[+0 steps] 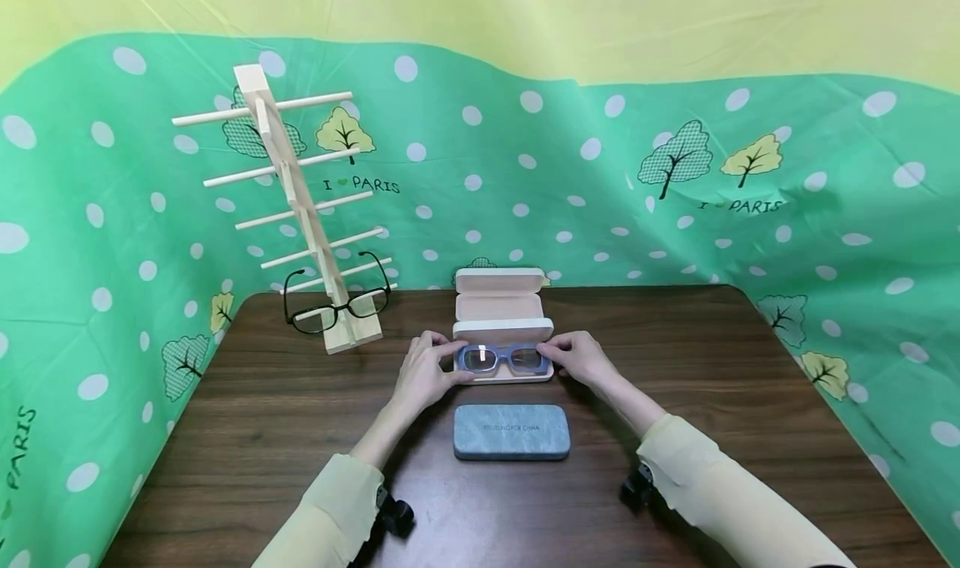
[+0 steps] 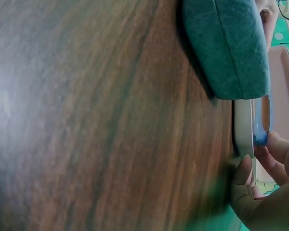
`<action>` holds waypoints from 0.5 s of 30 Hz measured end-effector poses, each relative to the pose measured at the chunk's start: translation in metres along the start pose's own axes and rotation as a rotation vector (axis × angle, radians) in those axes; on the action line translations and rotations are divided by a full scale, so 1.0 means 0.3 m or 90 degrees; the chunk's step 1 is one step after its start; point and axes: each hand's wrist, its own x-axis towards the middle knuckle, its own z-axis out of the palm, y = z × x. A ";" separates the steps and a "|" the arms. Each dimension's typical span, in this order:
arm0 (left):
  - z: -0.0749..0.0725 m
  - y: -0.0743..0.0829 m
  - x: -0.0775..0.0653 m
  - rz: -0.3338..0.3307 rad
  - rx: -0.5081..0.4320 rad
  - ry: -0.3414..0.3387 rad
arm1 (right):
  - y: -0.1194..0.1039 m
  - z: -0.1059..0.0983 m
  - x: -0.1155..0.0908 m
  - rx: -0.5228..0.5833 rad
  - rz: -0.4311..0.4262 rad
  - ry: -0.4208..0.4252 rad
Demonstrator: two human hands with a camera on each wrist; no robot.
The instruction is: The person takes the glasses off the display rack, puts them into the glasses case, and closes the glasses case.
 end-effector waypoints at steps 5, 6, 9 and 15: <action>-0.010 -0.002 0.008 -0.022 0.000 -0.031 | 0.001 -0.004 0.003 -0.001 -0.010 -0.003; -0.013 -0.003 0.009 -0.027 -0.003 -0.038 | 0.002 -0.005 0.003 -0.003 -0.018 -0.004; -0.016 -0.005 0.015 -0.029 -0.004 -0.053 | 0.005 -0.005 0.002 -0.003 -0.027 -0.002; -0.021 -0.009 0.021 -0.026 -0.022 -0.065 | 0.010 -0.002 0.000 0.003 -0.026 0.012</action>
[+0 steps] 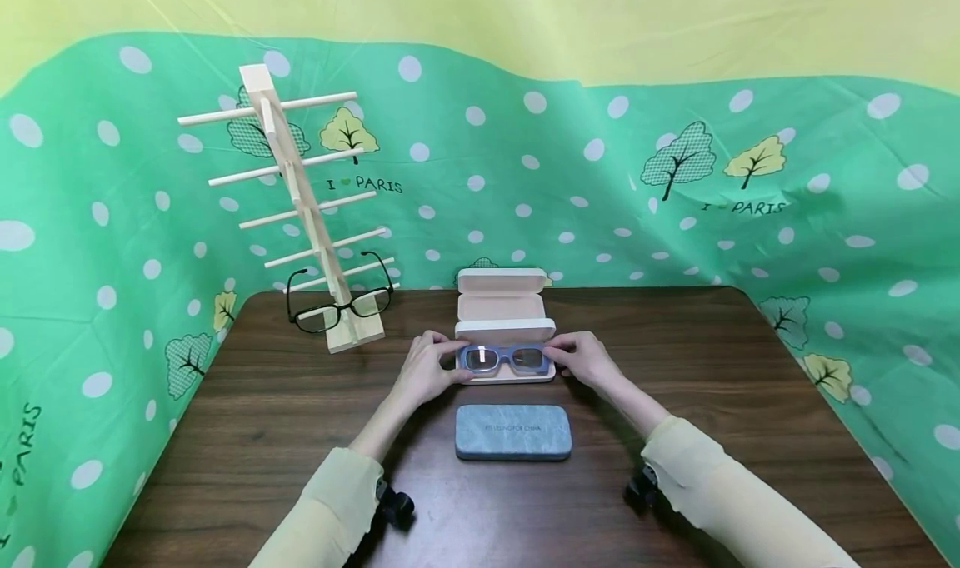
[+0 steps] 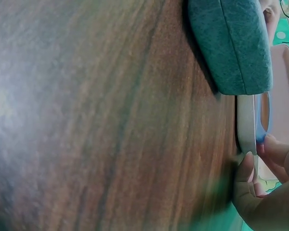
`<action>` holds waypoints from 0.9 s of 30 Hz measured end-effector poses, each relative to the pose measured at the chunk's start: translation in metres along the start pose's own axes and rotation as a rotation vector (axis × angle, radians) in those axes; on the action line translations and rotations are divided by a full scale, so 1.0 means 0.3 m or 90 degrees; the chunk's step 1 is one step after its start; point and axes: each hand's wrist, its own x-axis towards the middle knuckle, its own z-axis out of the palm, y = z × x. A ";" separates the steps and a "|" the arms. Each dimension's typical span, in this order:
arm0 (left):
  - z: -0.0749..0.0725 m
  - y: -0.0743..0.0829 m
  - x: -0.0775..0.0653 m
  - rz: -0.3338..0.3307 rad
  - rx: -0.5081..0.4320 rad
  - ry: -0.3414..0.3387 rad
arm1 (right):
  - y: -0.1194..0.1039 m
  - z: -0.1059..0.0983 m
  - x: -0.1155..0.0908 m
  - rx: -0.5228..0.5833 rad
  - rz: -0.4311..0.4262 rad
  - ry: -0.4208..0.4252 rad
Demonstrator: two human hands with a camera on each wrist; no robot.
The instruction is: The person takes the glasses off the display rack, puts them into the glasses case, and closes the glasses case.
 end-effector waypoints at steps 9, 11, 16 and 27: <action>0.005 -0.006 0.009 -0.005 -0.050 0.008 | 0.008 -0.012 -0.002 0.021 -0.002 0.011; 0.004 -0.005 0.010 -0.011 -0.054 0.007 | 0.011 -0.018 -0.003 0.027 0.006 0.010; -0.005 -0.003 0.005 -0.014 -0.060 0.009 | 0.014 -0.041 -0.006 0.035 0.020 -0.002; -0.065 -0.002 -0.015 -0.009 -0.085 0.059 | 0.004 -0.107 0.000 0.055 0.067 -0.103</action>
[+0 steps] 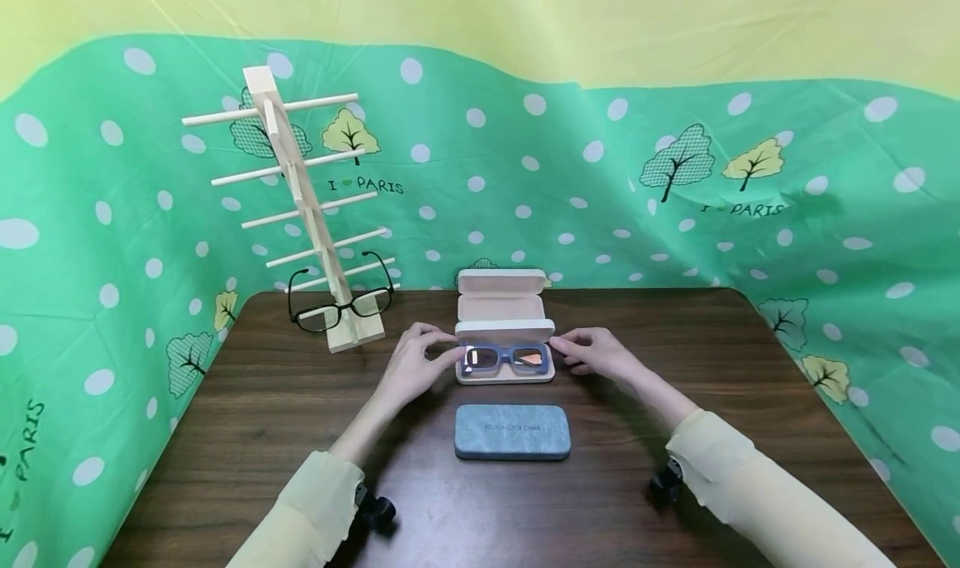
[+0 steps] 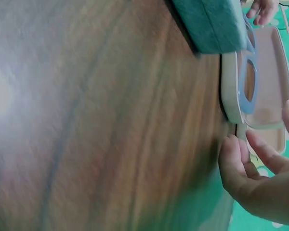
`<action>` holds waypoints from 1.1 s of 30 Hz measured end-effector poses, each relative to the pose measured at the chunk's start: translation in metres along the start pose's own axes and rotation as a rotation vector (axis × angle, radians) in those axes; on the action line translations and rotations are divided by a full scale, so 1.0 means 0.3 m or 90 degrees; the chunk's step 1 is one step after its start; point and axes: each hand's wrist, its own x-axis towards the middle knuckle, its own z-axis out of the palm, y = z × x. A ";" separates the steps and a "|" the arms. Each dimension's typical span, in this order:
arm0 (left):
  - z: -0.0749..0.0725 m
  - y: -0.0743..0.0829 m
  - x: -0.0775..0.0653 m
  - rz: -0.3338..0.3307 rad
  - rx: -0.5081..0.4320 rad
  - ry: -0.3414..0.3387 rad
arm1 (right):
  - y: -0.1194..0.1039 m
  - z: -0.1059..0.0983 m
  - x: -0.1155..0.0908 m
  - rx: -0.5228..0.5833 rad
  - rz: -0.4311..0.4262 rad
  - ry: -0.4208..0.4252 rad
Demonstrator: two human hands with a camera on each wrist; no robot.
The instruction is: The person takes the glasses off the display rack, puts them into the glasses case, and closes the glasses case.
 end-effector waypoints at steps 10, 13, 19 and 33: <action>-0.064 0.002 0.071 -0.106 -0.002 -0.116 | -0.044 -0.060 0.036 0.020 0.050 -0.108; -0.081 -0.015 0.094 -0.147 -0.018 -0.173 | -0.061 -0.069 0.045 0.009 0.061 -0.132; -0.102 -0.016 0.146 -0.232 -0.108 -0.286 | -0.081 -0.081 0.061 -0.039 0.083 -0.155; -0.095 -0.019 0.217 -0.253 -0.121 -0.392 | -0.108 -0.073 0.102 -0.082 0.106 -0.180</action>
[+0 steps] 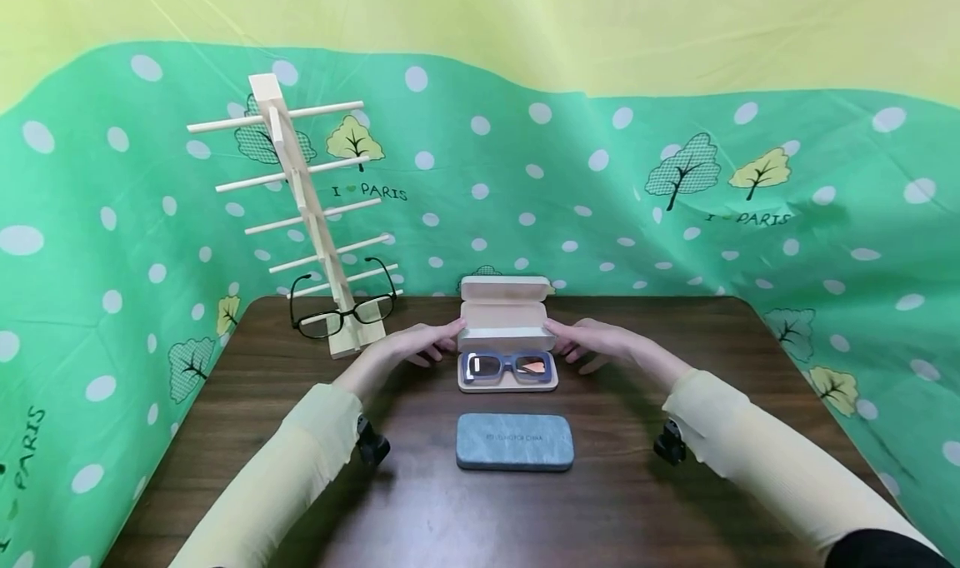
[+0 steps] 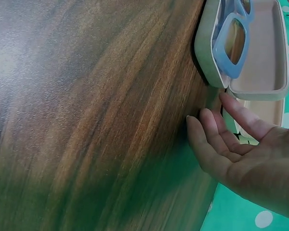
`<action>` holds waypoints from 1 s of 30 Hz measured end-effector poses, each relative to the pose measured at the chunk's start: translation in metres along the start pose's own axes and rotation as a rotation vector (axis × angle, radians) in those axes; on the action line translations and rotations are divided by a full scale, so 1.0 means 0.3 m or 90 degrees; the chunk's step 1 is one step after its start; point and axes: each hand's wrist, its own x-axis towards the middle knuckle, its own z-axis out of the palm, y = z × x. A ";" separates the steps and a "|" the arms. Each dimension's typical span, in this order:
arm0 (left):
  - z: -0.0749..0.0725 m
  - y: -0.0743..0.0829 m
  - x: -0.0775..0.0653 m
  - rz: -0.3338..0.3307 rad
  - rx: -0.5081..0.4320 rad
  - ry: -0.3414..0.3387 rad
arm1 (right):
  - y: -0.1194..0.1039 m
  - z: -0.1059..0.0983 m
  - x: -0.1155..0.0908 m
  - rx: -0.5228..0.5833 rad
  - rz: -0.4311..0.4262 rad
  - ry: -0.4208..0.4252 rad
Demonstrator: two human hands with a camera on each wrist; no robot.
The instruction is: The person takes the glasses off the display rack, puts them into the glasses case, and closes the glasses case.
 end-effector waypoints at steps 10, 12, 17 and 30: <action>0.002 0.010 0.019 -0.005 0.008 -0.005 | -0.016 0.013 0.015 -0.007 0.003 -0.004; 0.005 0.015 0.017 -0.006 0.014 -0.001 | -0.017 0.012 0.019 -0.003 0.005 -0.004; 0.012 0.026 0.017 -0.005 0.047 0.007 | -0.018 0.008 0.021 -0.004 0.008 -0.008; 0.020 0.042 0.034 -0.042 0.036 0.022 | -0.001 0.008 0.027 -0.014 0.010 0.006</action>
